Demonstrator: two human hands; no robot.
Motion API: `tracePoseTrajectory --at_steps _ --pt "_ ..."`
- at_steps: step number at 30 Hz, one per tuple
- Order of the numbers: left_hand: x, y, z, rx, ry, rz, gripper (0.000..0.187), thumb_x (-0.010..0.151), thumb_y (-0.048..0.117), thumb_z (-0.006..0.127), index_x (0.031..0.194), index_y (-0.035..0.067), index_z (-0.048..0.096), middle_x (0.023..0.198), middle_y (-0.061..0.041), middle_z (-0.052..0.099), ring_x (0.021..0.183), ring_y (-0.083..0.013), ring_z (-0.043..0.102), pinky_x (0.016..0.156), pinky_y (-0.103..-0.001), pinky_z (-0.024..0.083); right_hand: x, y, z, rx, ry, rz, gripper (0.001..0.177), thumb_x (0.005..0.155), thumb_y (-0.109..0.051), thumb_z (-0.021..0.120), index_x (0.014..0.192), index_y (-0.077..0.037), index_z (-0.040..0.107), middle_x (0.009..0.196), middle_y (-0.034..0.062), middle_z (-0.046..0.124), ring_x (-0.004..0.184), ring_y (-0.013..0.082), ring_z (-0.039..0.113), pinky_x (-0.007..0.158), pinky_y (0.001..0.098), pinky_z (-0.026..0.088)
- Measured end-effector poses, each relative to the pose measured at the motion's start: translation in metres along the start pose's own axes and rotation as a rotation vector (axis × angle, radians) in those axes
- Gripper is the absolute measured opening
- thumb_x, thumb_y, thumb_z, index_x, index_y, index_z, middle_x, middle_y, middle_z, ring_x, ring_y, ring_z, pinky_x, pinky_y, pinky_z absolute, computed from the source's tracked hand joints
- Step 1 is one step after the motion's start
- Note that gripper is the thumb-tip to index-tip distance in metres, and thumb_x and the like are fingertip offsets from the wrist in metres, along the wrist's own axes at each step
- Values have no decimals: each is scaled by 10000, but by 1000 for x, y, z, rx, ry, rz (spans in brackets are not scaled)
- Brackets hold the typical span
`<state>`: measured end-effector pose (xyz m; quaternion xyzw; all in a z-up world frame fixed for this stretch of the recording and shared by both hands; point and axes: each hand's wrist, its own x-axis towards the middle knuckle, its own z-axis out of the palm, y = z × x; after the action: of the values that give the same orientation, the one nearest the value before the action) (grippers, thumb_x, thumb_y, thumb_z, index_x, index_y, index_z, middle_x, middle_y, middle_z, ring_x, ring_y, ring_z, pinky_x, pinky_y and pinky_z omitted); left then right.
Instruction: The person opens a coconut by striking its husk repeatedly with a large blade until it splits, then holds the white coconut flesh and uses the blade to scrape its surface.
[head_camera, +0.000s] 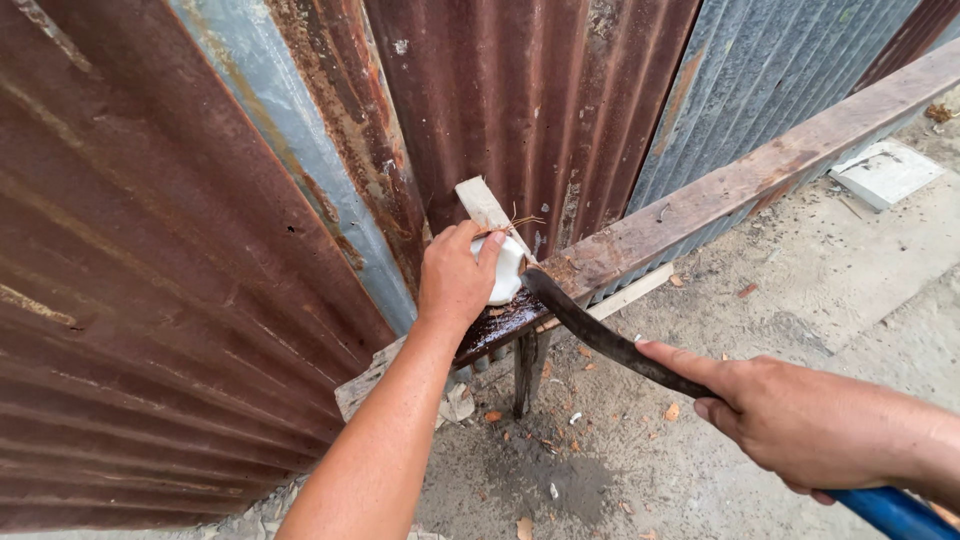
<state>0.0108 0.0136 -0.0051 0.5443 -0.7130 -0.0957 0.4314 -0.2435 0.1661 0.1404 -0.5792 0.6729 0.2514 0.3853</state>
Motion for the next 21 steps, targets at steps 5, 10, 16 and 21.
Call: tracePoseTrajectory --at_steps 5,10,16,21 --pt "5 4 -6 -72 -45 -27 301 949 322 679 1042 45 749 965 -198 733 915 -380 707 802 -469 545 8 6 -13 45 -85 2 722 1097 -230 402 1663 -509 50 535 15 536 391 125 544 429 285 535" --pt "14 2 -10 -162 -157 -81 327 927 338 697 1063 45 750 1022 -206 733 829 -331 753 756 -425 570 19 21 -16 145 -154 -21 749 1099 -194 388 1683 -524 53 532 -5 492 375 119 484 407 269 514" --pt "8 -1 -1 -144 -53 -52 321 918 323 709 1042 31 753 988 -218 751 903 -366 749 803 -429 576 8 9 6 263 -36 -109 754 1065 -194 436 1680 -503 126 510 18 459 362 157 479 402 324 511" --pt "1 -1 8 -68 93 -247 320 929 322 689 1051 33 750 992 -246 738 959 -433 710 840 -487 553 3 -7 19 181 29 -141 774 1065 -184 443 1702 -444 88 544 89 578 388 178 576 465 325 556"
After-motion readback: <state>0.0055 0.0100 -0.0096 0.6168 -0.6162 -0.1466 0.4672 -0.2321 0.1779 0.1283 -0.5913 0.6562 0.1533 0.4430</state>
